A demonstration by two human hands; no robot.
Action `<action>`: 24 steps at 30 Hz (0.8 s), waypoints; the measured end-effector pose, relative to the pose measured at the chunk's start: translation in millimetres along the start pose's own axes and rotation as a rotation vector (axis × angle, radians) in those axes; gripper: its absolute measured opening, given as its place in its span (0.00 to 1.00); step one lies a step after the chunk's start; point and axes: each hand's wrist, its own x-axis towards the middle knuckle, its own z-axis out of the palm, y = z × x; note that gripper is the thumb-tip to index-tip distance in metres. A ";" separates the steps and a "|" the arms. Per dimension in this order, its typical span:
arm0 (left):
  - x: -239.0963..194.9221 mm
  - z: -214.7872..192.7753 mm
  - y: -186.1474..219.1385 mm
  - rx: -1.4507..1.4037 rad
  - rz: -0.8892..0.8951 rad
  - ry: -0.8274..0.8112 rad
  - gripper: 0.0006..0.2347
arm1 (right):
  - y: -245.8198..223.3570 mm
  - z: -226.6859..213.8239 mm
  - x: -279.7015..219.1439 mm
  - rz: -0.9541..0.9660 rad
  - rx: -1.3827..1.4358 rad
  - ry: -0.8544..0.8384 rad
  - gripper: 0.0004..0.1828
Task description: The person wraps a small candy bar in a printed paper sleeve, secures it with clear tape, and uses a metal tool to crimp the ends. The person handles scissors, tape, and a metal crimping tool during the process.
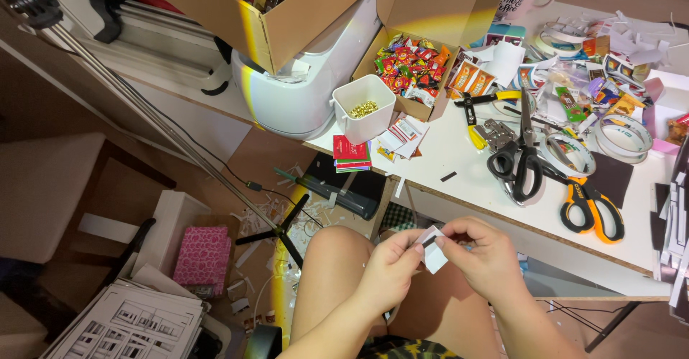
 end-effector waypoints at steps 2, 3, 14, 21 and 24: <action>-1.7 4.1 5.6 0.061 -0.018 0.068 0.14 | 7.8 2.6 2.5 0.027 0.134 -0.028 0.03; -2.1 6.3 8.4 0.120 -0.037 0.134 0.14 | 11.9 3.7 4.0 0.054 0.267 -0.056 0.08; -2.7 -15.7 20.3 0.909 0.208 0.079 0.10 | 16.8 0.6 6.5 0.098 0.064 -0.223 0.09; -13.0 -31.1 -6.2 0.367 -0.109 -0.014 0.13 | 10.0 -17.0 20.3 0.191 0.053 -0.486 0.11; -19.8 -31.3 2.9 0.464 -0.096 -0.018 0.05 | -7.5 -23.4 25.4 0.215 -0.036 -0.515 0.12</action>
